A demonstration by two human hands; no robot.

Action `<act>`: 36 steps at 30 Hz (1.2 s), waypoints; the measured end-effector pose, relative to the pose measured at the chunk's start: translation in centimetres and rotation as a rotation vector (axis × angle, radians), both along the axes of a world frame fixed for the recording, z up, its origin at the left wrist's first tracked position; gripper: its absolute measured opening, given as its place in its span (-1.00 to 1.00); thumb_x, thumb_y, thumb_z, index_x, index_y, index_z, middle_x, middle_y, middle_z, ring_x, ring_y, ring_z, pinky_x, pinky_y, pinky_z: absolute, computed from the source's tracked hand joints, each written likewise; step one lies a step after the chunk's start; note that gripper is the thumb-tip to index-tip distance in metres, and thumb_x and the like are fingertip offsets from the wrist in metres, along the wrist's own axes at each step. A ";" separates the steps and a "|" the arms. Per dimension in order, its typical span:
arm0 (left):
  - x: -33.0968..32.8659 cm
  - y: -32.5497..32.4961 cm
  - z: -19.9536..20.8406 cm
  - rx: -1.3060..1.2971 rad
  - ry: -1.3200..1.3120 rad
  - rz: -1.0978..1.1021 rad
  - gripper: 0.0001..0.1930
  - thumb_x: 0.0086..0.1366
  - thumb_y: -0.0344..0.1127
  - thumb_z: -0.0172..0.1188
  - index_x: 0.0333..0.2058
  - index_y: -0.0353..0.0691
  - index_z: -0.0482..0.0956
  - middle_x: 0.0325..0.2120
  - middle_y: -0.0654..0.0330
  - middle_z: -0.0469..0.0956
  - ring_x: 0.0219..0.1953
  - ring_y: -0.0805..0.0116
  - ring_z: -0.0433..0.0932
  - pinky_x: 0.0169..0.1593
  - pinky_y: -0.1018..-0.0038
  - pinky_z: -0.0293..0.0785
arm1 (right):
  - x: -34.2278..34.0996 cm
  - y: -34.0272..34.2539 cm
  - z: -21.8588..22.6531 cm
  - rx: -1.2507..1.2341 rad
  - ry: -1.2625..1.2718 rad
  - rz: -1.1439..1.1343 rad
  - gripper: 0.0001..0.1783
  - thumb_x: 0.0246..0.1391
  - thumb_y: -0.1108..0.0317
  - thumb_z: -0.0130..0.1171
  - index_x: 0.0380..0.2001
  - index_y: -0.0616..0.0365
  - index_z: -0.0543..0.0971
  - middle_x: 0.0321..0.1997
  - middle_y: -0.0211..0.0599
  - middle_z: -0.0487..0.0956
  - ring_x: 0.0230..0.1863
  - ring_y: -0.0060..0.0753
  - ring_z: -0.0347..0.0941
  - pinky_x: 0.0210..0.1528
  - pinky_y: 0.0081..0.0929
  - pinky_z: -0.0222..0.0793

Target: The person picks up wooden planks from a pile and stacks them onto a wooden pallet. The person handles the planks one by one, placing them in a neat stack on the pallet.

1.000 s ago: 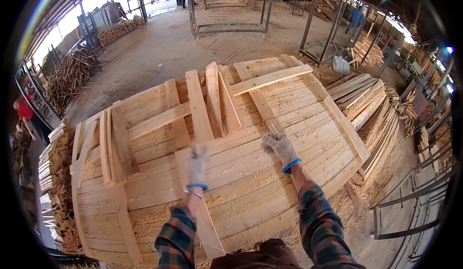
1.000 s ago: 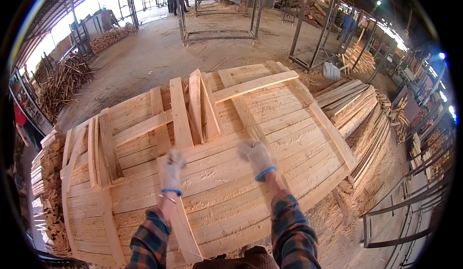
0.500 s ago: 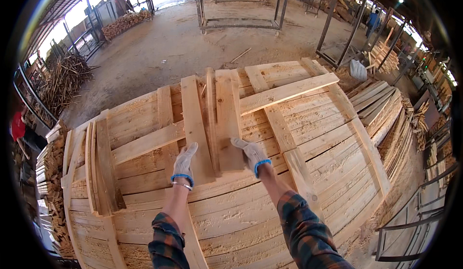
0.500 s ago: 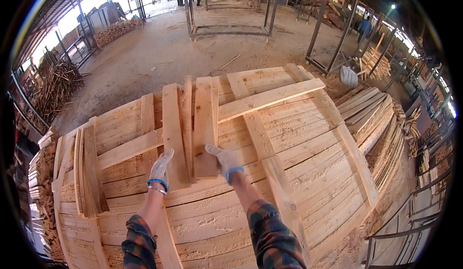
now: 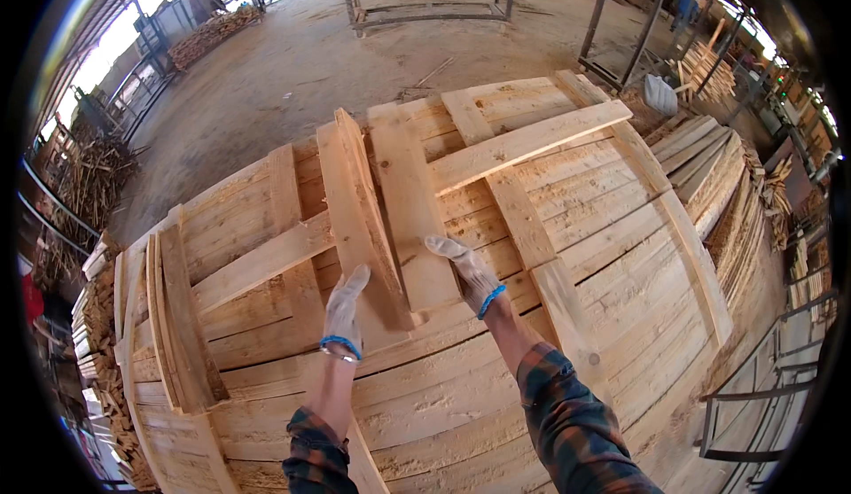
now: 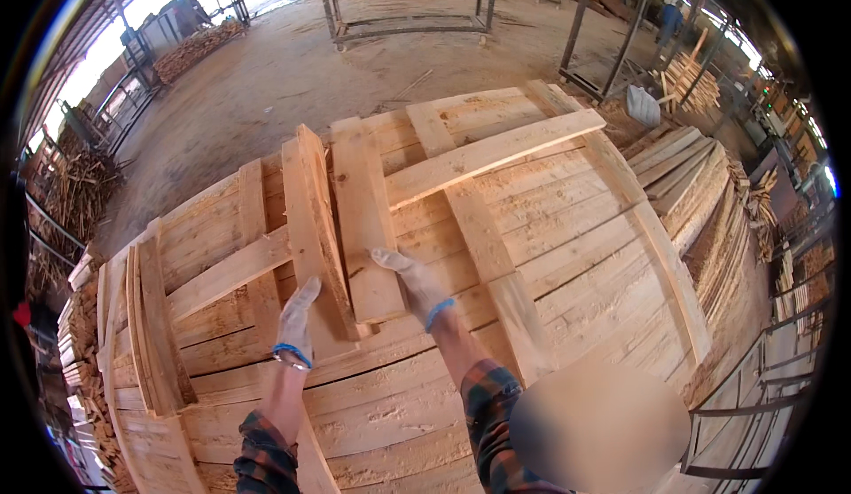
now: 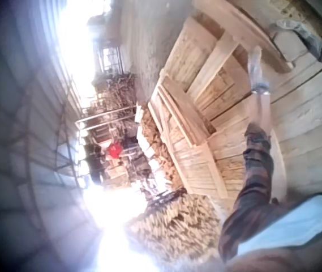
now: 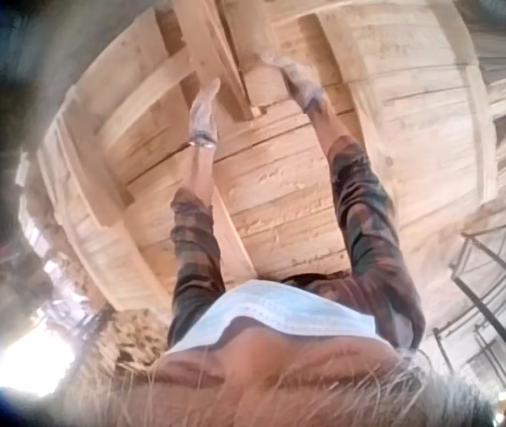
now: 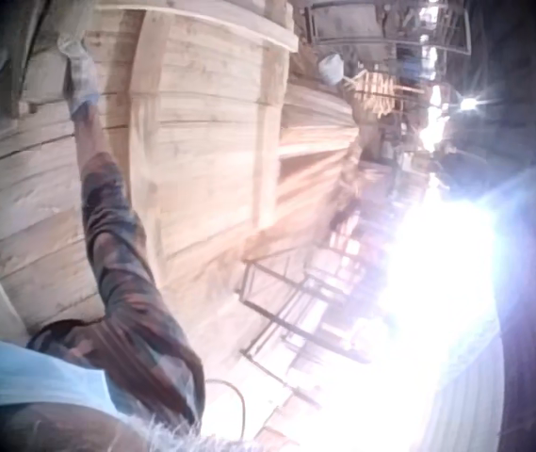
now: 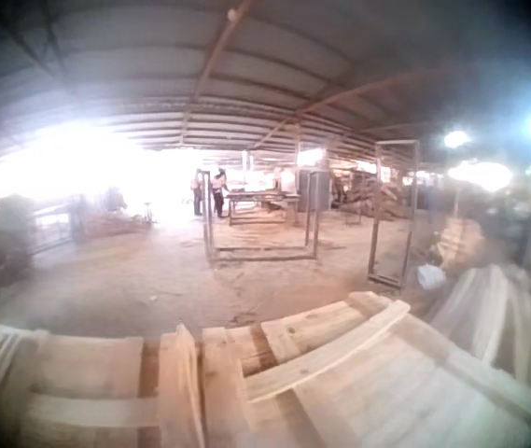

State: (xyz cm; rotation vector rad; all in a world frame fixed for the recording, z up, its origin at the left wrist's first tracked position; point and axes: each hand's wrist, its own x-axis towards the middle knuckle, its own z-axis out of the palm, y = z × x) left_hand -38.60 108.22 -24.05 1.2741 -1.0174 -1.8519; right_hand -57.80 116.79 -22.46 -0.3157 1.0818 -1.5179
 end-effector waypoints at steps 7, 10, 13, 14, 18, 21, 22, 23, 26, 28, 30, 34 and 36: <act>5.1 7.0 0.3 0.076 0.211 -0.027 -0.51 0.29 -0.55 0.11 0.20 -0.34 0.28 -0.05 0.13 0.51 -0.06 0.32 0.54 0.10 0.48 0.50 | 3.8 9.8 2.0 -0.140 0.052 -0.103 -0.15 -0.02 0.11 0.27 0.25 0.37 0.22 0.07 -0.11 0.52 0.12 -0.34 0.41 0.16 -0.44 0.29; 4.0 15.0 4.5 0.059 0.182 -0.267 -0.47 0.26 -0.57 0.14 0.21 -0.28 0.28 -0.07 0.17 0.52 -0.10 0.38 0.55 0.06 0.48 0.53 | 4.8 21.0 6.0 -0.161 0.203 -0.205 -0.14 0.01 0.11 0.19 0.29 0.37 0.17 0.09 -0.10 0.50 0.14 -0.34 0.39 0.21 -0.45 0.23; 2.5 23.5 8.4 0.116 0.274 -0.538 -0.46 0.24 -0.57 0.17 0.20 -0.27 0.29 -0.11 0.21 0.53 -0.15 0.43 0.56 -0.07 0.50 0.55 | 8.1 32.1 9.2 -0.012 0.257 -0.547 -0.16 -0.01 0.11 0.20 0.27 0.33 0.21 0.04 -0.14 0.51 0.06 -0.34 0.44 0.11 -0.40 0.36; 2.7 26.0 8.5 0.167 0.325 -0.598 -0.45 0.22 -0.57 0.18 0.20 -0.27 0.30 -0.11 0.21 0.53 -0.16 0.44 0.56 -0.09 0.51 0.55 | 9.8 35.4 10.7 0.107 0.230 -0.649 -0.17 -0.02 0.11 0.21 0.26 0.32 0.22 0.02 -0.16 0.52 0.02 -0.35 0.47 0.06 -0.39 0.41; 1.9 37.4 8.9 0.510 0.548 -0.908 -0.49 0.21 -0.57 0.13 0.17 -0.30 0.33 -0.16 0.18 0.57 -0.17 0.45 0.57 -0.10 0.52 0.53 | 16.1 49.4 13.2 0.064 0.148 -1.012 -0.31 0.01 0.14 0.22 0.16 0.28 0.33 -0.12 -0.24 0.57 -0.16 -0.38 0.55 -0.14 -0.35 0.54; 1.1 46.8 8.4 0.431 0.296 -1.253 -0.61 0.21 -0.54 0.09 0.05 -0.35 0.46 -0.16 0.10 0.59 -0.13 0.33 0.59 -0.03 0.47 0.54 | 20.8 59.1 13.3 0.143 0.025 -1.204 -0.48 0.04 0.20 0.22 0.02 0.24 0.43 -0.20 -0.26 0.59 -0.24 -0.36 0.57 -0.16 -0.35 0.54; 1.5 49.7 6.7 0.482 0.224 -1.337 -0.63 0.23 -0.51 0.07 0.03 -0.37 0.48 -0.14 0.08 0.59 -0.11 0.32 0.58 0.00 0.46 0.53 | 22.2 62.6 12.8 0.237 -0.026 -1.264 -0.53 0.05 0.21 0.22 -0.02 0.22 0.45 -0.22 -0.25 0.59 -0.25 -0.35 0.57 -0.16 -0.35 0.54; 2.2 52.8 4.9 0.534 0.145 -1.431 -0.65 0.25 -0.48 0.06 0.02 -0.40 0.49 -0.12 0.07 0.59 -0.10 0.30 0.58 0.03 0.46 0.51 | 23.8 66.6 11.2 0.331 -0.086 -1.333 -0.58 0.05 0.22 0.21 -0.06 0.20 0.48 -0.24 -0.25 0.59 -0.25 -0.33 0.57 -0.15 -0.34 0.54; 5.1 59.8 0.1 0.816 0.071 -1.302 -0.71 0.26 -0.43 0.05 -0.09 -0.44 0.57 -0.07 0.05 0.57 -0.07 0.33 0.56 0.03 0.49 0.48 | 25.2 72.7 7.7 0.510 -0.251 -1.400 -0.67 0.07 0.23 0.21 -0.13 0.16 0.53 -0.23 -0.22 0.61 -0.22 -0.30 0.58 -0.11 -0.35 0.53; 6.7 63.5 -4.1 0.945 0.007 -1.241 -0.74 0.29 -0.42 0.05 -0.10 -0.37 0.58 -0.07 0.05 0.57 -0.03 0.32 0.54 0.07 0.45 0.46 | 23.9 75.9 5.2 0.567 -0.419 -1.299 -0.66 0.08 0.25 0.20 -0.11 0.19 0.53 -0.20 -0.20 0.61 -0.18 -0.28 0.58 -0.08 -0.36 0.52; 6.8 66.6 -6.1 1.217 -0.192 -1.067 -0.75 0.31 -0.42 0.04 -0.08 -0.35 0.56 -0.08 0.05 0.58 -0.01 0.30 0.54 0.09 0.45 0.45 | 24.3 81.0 -2.7 0.650 -0.330 -1.221 -0.55 0.12 0.15 0.16 -0.02 0.24 0.50 -0.15 -0.18 0.62 -0.12 -0.26 0.57 -0.05 -0.27 0.52; 8.1 68.0 -14.2 1.222 -0.173 -0.660 -0.65 0.33 -0.24 0.08 -0.01 -0.35 0.42 -0.23 -0.03 0.60 -0.23 0.06 0.63 -0.27 0.12 0.67 | 17.3 79.2 -11.2 0.830 -0.619 -0.788 -0.44 0.08 0.06 0.21 0.07 0.14 0.46 -0.04 -0.21 0.59 -0.06 -0.27 0.55 -0.16 -0.19 0.49; 9.4 66.7 -20.1 1.458 0.245 -0.570 -0.65 0.36 -0.15 0.02 -0.02 -0.27 0.43 -0.23 -0.01 0.59 -0.25 0.08 0.64 -0.34 0.16 0.68 | 13.0 75.9 -15.3 0.857 -0.627 -0.580 -0.36 0.04 -0.07 0.23 0.07 0.13 0.45 -0.07 -0.27 0.58 -0.12 -0.28 0.55 -0.22 -0.19 0.47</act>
